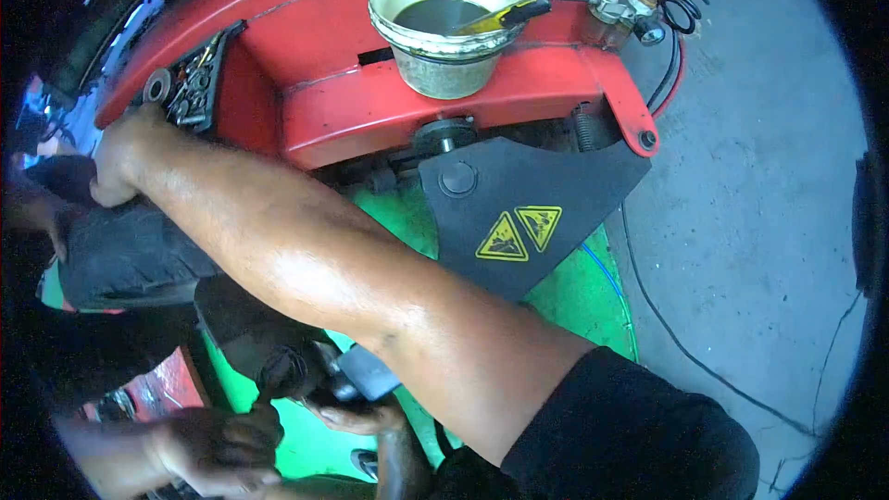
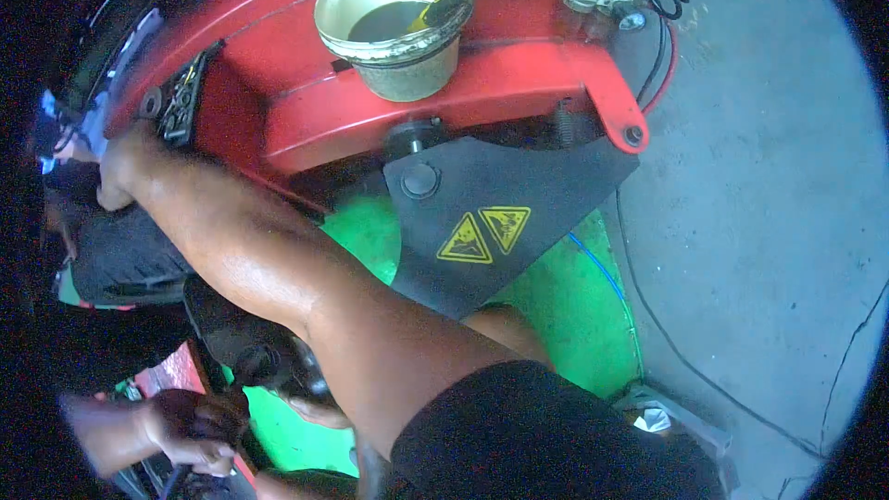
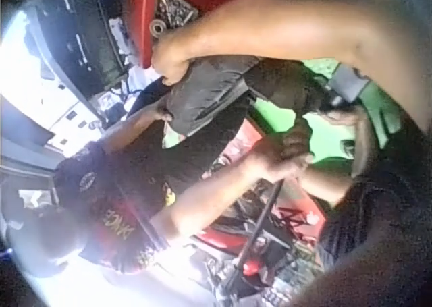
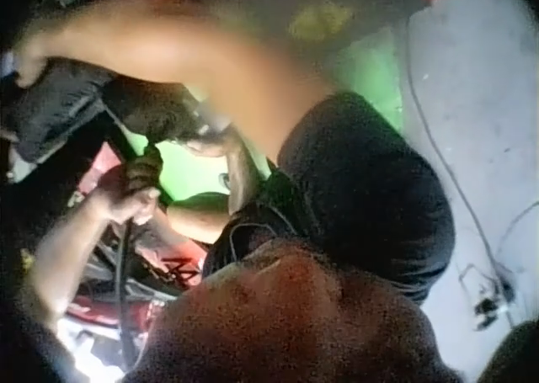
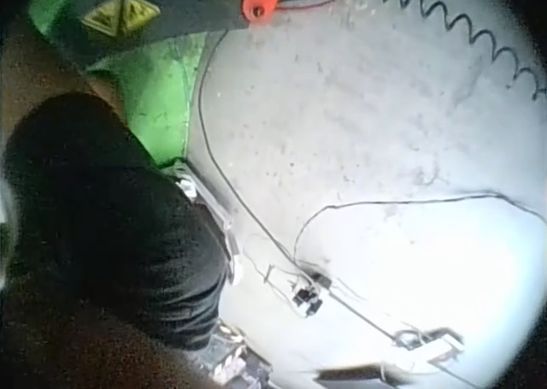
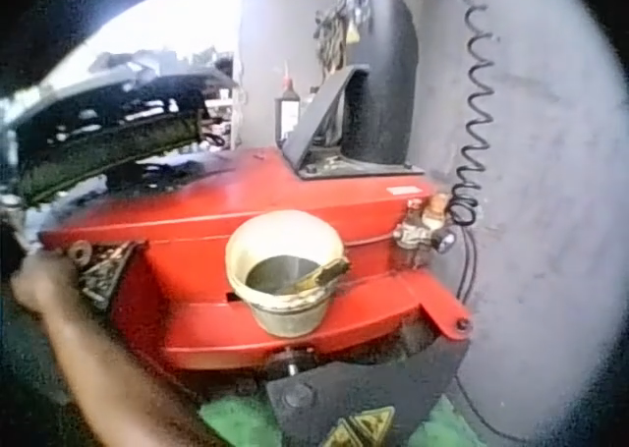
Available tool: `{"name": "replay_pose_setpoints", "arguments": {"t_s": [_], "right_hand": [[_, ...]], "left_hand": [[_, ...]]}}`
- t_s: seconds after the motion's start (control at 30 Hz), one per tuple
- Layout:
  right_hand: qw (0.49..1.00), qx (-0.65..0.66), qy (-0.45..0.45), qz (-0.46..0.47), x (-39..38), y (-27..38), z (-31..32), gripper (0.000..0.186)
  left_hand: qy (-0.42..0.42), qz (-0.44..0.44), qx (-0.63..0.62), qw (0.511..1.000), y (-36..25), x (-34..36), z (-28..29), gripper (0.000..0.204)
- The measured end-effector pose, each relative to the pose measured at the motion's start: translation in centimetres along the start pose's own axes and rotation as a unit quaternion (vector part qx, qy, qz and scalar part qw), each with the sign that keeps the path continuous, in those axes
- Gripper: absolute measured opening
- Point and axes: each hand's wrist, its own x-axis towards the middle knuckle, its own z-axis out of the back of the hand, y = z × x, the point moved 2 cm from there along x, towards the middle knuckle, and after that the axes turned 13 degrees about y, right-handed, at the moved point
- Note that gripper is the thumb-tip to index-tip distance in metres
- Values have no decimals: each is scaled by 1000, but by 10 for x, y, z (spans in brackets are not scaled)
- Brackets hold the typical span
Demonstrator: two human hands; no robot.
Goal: Replacing a motorcycle tire using a tire changer machine.
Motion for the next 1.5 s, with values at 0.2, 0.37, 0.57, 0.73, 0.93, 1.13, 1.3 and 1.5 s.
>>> {"name": "replay_pose_setpoints", "arguments": {"t_s": [0.2, 0.37, 0.57, 0.73, 0.93, 1.13, 1.3, 1.5], "right_hand": [[999, 5, -41, 9, 3, 3, 5, 63], [1000, -8, 3, -10, -2, -8, 10, 63], [1000, -9, -1, -21, -12, -10, 4, 62], [999, 13, -17, 30, 6, 31, 4, 59], [1000, -17, -1, 24, -1, -31, 12, 61], [995, -61, -43, 71, 18, 10, 3, 62], [994, -56, -59, 68, 18, 2, -2, 59], [993, -80, -54, 74, 14, -6, 7, 61]], "left_hand": [[-40, -55, -178, 982, -3, 29, 22, 34], [-72, -97, -145, 982, 8, 18, 7, 9], [68, 255, -589, 764, 12, -34, -28, 28], [-41, 324, -530, 783, -34, -20, 7, 25], [-507, 392, -519, 566, 5, 89, -106, 30], [-889, 306, -85, 329, 70, 196, -198, 67], [-918, 203, -106, 324, 53, 222, -167, 69], [-891, 275, -114, 342, 49, 229, -183, 62]]}}
